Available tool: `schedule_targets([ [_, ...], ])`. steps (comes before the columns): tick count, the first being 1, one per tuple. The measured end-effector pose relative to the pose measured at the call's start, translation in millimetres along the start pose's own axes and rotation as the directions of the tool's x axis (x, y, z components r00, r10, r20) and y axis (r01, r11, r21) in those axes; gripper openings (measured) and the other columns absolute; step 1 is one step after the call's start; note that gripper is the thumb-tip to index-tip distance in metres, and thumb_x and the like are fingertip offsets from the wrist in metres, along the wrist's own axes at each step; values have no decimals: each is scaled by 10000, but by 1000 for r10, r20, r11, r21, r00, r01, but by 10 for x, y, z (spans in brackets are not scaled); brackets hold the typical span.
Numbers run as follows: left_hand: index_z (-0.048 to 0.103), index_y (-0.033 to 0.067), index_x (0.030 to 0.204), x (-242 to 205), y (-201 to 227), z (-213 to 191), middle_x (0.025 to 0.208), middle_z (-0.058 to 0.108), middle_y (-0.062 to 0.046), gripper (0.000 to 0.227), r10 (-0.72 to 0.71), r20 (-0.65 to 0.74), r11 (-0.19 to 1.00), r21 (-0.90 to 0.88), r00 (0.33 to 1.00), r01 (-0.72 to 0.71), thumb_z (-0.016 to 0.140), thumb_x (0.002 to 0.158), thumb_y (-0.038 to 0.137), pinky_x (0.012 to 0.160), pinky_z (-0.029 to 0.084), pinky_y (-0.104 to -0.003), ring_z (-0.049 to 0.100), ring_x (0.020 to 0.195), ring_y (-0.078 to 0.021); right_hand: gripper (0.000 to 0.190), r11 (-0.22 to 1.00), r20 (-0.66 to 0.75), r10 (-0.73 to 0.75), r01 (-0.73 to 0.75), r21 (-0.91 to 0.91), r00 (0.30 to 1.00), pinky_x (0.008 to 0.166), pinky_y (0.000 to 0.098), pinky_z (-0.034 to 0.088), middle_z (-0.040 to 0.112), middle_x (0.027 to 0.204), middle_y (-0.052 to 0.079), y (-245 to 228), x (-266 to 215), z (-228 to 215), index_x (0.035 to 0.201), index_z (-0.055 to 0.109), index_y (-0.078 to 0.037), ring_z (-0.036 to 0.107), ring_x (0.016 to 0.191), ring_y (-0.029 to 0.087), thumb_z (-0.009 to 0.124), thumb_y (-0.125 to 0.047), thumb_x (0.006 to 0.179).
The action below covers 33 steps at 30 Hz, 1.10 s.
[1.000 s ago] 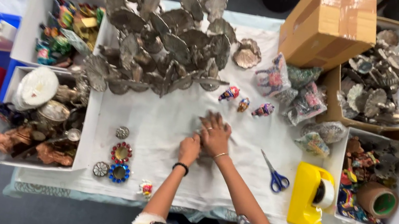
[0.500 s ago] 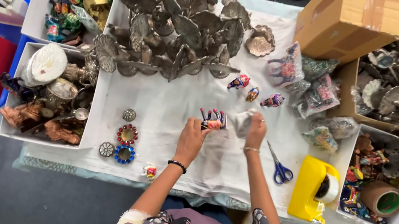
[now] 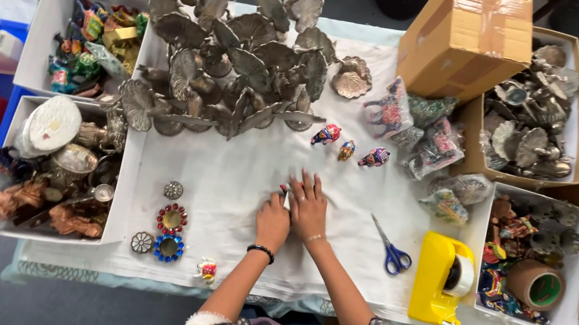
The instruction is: The person wraps small, colorful decorative figurines in white tissue paper on a table. They fold the paper around each item and place the wrapped figurines on the table surface.
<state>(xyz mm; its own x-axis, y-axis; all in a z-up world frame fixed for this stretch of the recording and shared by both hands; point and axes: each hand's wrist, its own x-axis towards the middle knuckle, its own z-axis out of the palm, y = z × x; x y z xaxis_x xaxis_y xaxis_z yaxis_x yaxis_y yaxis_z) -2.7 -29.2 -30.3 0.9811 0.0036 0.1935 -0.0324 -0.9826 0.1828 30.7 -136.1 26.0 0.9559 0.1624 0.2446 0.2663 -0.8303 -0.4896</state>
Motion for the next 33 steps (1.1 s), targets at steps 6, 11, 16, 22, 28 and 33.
schedule_targets([
  [6,616,68,1212,247,-47,-690,1189,539,-163,344,-37,434,917,-343,900,203,656,892,185,763,556,-519,685,879,-400,532,977,80,-212,212,8,974,924,419,552,573,1489,71,251,2,-545,1397,623,-268,583,1309,380,633,-78,900],
  [11,631,61,1157,284,-136,-564,1148,624,-187,305,9,334,842,-511,942,173,652,878,183,776,534,-538,668,903,-437,512,995,279,-90,96,-7,956,842,374,597,665,1384,-1,469,112,-408,1343,654,-330,732,1095,273,587,-37,929],
  [16,639,20,1026,406,-307,124,1008,710,-241,245,-66,376,811,-519,924,269,636,947,252,832,530,-534,658,951,-455,576,974,125,-225,228,-7,966,1056,447,568,557,1439,89,193,19,-44,1503,516,-111,618,1309,321,639,-153,942],
  [22,623,2,1061,492,-439,328,976,703,-283,306,71,490,798,-550,869,245,602,904,264,835,518,-549,658,932,-475,836,942,471,16,145,-304,882,1108,698,260,115,1689,-31,-124,366,-337,1504,464,-229,142,1556,292,738,-288,717],
  [28,602,-13,1062,555,-307,-234,989,697,-278,351,94,537,821,-518,838,240,645,895,293,828,535,-538,664,949,-468,878,927,607,-3,231,-297,795,1127,608,326,123,1717,-31,-72,506,-299,1524,437,-234,189,1561,326,771,-285,714],
  [33,657,117,1189,613,-342,-362,1145,703,-186,349,-1,642,838,-418,767,351,571,892,278,900,525,-503,661,1057,-407,793,914,339,-183,287,-288,923,1067,646,328,332,1607,-35,-15,271,-85,1572,358,-353,240,1502,340,699,-232,867],
])
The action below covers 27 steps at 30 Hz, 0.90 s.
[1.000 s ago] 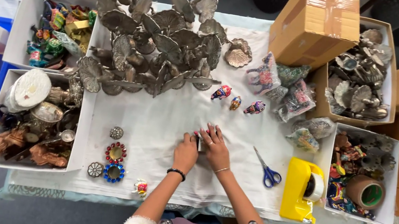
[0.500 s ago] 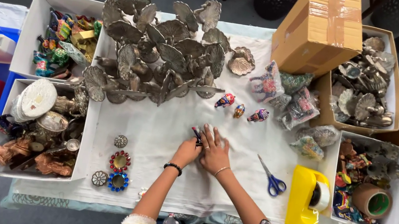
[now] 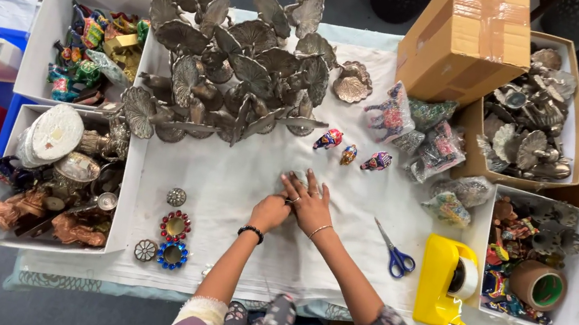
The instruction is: The person wraps small, colorful decorative figurines in white tissue paper on a table. They fold the paper around each item and place the wrapped figurines on the table surface.
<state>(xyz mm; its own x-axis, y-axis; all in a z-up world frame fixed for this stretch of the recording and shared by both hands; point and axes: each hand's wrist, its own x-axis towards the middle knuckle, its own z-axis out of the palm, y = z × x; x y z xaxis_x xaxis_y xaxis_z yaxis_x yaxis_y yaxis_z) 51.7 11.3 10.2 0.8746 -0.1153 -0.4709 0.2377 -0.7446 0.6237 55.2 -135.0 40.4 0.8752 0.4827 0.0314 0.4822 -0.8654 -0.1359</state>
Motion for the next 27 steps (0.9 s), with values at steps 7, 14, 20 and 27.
schedule_targets([
  [7,649,155,1204,-139,138,-104,1143,721,-162,356,-22,15,999,-31,1000,22,511,910,300,892,522,-502,657,1072,-397,771,978,-176,196,-179,108,965,1103,618,349,624,1391,28,-279,-147,-12,1576,346,-265,395,1445,320,649,-192,870],
  [14,611,73,1078,-288,189,-39,1105,703,-176,361,87,-68,995,61,994,-83,601,948,409,818,526,-548,677,974,-428,388,862,-30,380,-343,373,924,857,381,573,744,1150,95,114,-249,-152,1209,768,-204,737,992,285,601,-67,886],
  [20,576,72,1116,-246,196,56,1076,689,-195,434,126,-130,989,96,983,-114,626,955,472,749,541,-552,684,906,-449,329,673,-208,539,-268,689,816,820,381,589,693,1217,112,-8,-252,-365,1083,763,-82,716,981,282,743,-185,771],
  [27,553,72,1144,-63,-191,374,1103,675,-185,239,295,-167,944,203,941,-260,583,944,200,724,564,-536,709,862,-419,381,916,102,401,-398,-47,910,1099,611,319,248,1651,42,-407,-91,-375,1269,659,-186,267,1513,302,655,-196,888],
])
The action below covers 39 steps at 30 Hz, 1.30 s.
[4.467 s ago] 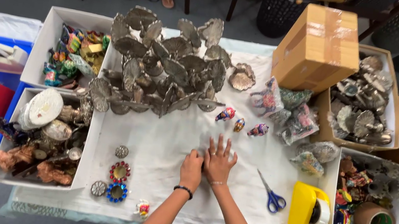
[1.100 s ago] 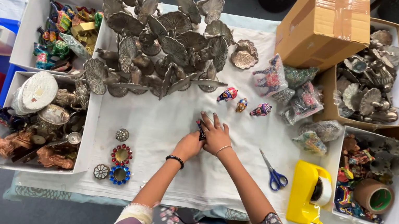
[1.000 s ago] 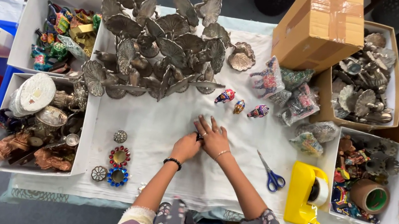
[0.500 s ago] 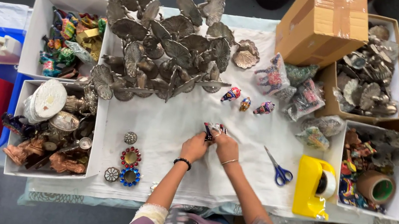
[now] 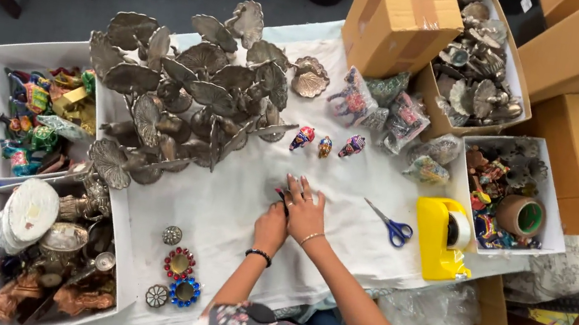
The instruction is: The person wraps small, colorful decorative figurines in white tissue paper on a table. They fold the paper around each item and place the wrapped figurines on the table surface.
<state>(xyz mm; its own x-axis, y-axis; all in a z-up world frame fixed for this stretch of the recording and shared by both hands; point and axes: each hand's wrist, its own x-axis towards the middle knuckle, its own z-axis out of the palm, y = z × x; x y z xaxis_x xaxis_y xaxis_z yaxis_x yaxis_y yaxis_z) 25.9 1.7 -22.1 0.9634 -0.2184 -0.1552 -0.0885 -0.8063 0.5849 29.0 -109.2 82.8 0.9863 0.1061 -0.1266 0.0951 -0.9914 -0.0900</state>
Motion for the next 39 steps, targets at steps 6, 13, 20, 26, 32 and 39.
schedule_targets([
  [6,535,68,1101,43,119,-294,1077,672,-169,324,23,126,999,26,992,-26,640,953,336,725,562,-526,705,836,-418,870,985,182,73,-99,138,981,981,547,453,81,1712,46,95,188,79,1553,394,-371,275,1513,317,705,-173,765],
  [13,545,78,1084,-29,165,-212,1043,677,-165,302,60,29,998,31,998,-61,643,914,308,667,568,-522,715,789,-405,838,988,157,114,-129,88,981,913,529,464,43,1716,67,68,60,389,1568,372,-333,257,1530,312,689,-198,804],
  [20,541,81,1081,-12,217,-178,998,668,-166,283,43,-45,994,107,998,-38,637,934,303,638,592,-474,728,761,-371,700,954,-55,235,-220,203,970,984,584,414,133,1707,89,23,-397,471,1546,366,-238,318,1487,345,625,-183,898],
  [26,539,70,1079,-33,184,-128,1017,659,-172,329,64,-42,993,107,997,-59,690,893,295,629,588,-474,723,746,-384,893,957,157,233,-255,139,960,1020,515,422,145,1703,56,88,-327,232,1614,274,-290,341,1475,358,652,-124,822],
  [32,551,78,1079,18,286,-237,994,654,-125,365,69,6,970,234,998,-69,671,934,391,658,573,-453,715,780,-323,738,973,202,189,-211,90,961,1013,564,437,99,1723,28,201,116,303,1506,424,-356,296,1513,355,690,-199,835],
  [39,619,65,1128,-29,321,49,1321,530,-78,428,79,-385,909,406,920,91,675,876,406,975,409,-510,461,1251,-298,832,974,283,90,-145,177,955,982,621,441,3,1705,46,340,56,256,1546,383,-345,201,1533,405,709,-149,807],
])
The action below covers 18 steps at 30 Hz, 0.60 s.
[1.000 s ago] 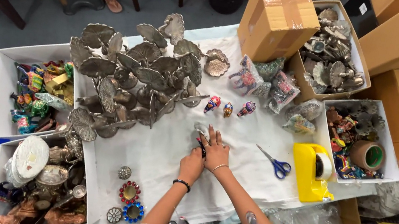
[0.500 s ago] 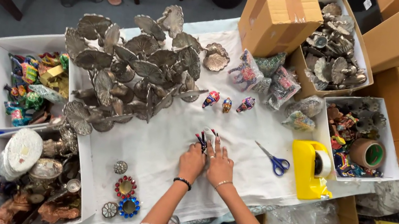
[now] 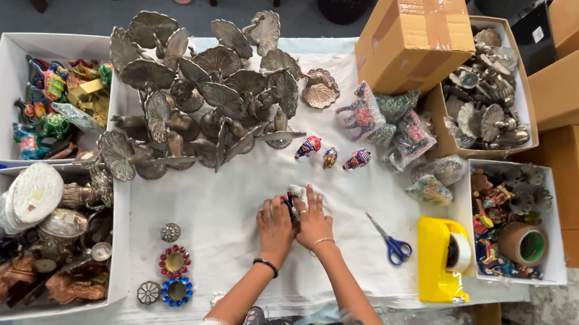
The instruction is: The person wraps small, colorful decorative figurines in white tissue paper on a table. They fold the paper around each item and place the wrapped figurines on the table surface.
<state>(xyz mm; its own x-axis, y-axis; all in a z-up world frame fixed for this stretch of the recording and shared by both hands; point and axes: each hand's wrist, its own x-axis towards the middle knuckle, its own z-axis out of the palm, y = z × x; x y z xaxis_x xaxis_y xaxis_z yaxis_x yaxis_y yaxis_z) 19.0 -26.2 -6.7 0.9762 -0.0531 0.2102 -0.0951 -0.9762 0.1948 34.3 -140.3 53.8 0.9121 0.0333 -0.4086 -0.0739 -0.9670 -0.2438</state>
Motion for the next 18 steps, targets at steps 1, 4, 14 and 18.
schedule_targets([
  [1,619,65,1128,-10,-32,13,1321,530,-78,428,-3,-4,1000,-4,1000,3,675,876,406,975,409,-510,461,1251,-298,832,1000,-3,-1,1,-6,1000,982,621,441,3,1705,46,74,23,78,1546,383,-345,201,1533,405,709,-149,807],
  [4,597,70,1344,-77,-111,5,1490,436,-45,529,182,-224,981,-28,957,-193,675,883,319,1106,406,-455,429,1426,-264,885,985,-83,-106,116,124,991,993,575,478,-27,1729,80,180,33,237,1523,375,-305,275,1540,346,667,-59,725],
  [14,542,39,1356,-22,-144,-462,1561,347,-144,691,-84,-145,967,-251,986,45,770,763,310,1093,331,-546,358,1418,-378,515,992,126,104,-94,-84,987,1050,674,385,-69,1737,42,-339,89,14,1471,488,-375,72,1568,486,579,-291,972],
  [18,600,139,1385,106,-310,-192,1493,579,-45,484,401,-112,843,-343,909,-414,661,906,92,1099,424,-446,512,1428,-258,688,980,-21,-64,59,-189,998,972,677,407,-45,1755,47,37,162,384,1557,407,-183,113,1528,505,642,-221,913],
])
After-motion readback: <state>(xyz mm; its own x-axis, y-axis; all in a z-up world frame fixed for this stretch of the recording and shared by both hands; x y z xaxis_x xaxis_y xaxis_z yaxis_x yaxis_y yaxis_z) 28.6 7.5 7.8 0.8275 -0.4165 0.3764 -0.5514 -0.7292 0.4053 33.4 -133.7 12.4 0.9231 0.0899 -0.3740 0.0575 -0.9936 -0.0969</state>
